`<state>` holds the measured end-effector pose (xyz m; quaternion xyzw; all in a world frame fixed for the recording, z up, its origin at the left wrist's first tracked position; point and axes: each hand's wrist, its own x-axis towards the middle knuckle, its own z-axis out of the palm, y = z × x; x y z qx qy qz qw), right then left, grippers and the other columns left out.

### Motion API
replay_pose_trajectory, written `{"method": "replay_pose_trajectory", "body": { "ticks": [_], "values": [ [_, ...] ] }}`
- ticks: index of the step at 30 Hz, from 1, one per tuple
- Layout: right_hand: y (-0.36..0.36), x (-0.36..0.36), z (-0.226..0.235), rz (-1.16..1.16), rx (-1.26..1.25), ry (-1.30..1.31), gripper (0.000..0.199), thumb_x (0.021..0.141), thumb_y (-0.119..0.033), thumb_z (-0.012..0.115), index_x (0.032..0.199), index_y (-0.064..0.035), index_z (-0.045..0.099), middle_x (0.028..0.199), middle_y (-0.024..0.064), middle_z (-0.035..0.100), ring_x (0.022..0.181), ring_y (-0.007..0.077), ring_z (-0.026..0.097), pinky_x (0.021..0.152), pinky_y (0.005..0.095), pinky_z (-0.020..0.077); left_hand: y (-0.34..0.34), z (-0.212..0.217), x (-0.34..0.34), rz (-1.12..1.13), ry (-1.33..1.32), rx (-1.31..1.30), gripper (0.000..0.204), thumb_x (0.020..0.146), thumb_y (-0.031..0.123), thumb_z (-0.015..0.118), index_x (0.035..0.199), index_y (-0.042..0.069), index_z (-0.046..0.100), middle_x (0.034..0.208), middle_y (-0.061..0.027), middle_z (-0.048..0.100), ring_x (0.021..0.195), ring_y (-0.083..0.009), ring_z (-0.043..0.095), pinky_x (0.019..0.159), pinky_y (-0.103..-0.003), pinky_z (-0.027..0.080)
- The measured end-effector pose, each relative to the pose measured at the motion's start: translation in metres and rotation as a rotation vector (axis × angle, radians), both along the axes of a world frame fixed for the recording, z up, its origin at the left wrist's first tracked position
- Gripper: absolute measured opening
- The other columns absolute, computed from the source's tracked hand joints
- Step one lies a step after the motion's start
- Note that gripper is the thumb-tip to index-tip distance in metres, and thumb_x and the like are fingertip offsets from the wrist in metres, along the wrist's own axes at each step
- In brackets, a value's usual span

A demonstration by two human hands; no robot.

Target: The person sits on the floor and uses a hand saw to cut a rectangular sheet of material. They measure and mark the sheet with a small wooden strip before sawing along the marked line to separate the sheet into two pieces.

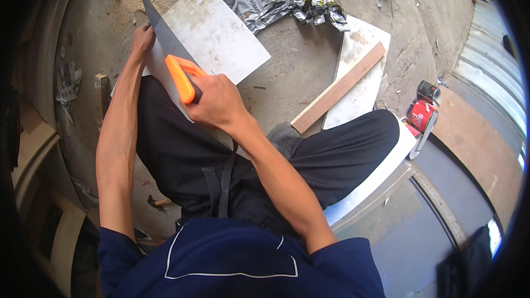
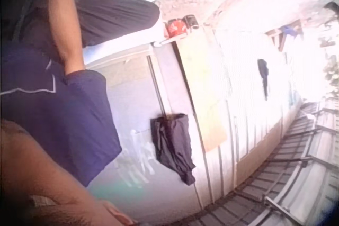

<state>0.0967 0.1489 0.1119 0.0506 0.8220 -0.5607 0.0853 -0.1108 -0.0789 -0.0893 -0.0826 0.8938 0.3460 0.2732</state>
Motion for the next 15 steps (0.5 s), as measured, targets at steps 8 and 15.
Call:
{"method": "replay_pose_trajectory", "body": {
  "ticks": [8,15],
  "values": [
    [0.011,0.014,0.011,-0.053,-0.072,-0.014,0.018,0.080,-0.013,0.067,0.072,0.0005,0.058,0.055,0.0132,0.049,0.045,0.0223,0.046,0.049,0.0326,0.0408,0.007,0.007,0.007,0.015,0.038,-0.018,0.053,0.085,0.056,0.049,0.113,0.015,0.069,0.106,-0.0058,0.071,0.105,-0.0244,0.062,0.099,-0.054,0.025],
    [0.016,0.012,0.022,-0.066,-0.087,-0.063,0.019,0.082,-0.010,0.067,0.071,0.0012,0.057,0.055,0.0059,0.050,0.049,0.0106,0.044,0.049,0.0285,0.0385,0.017,0.029,0.011,0.135,-0.077,0.036,0.053,0.078,0.056,0.057,0.110,0.017,0.071,0.115,-0.0067,0.067,0.117,-0.0257,0.054,0.104,-0.053,0.012]
  ]
}}
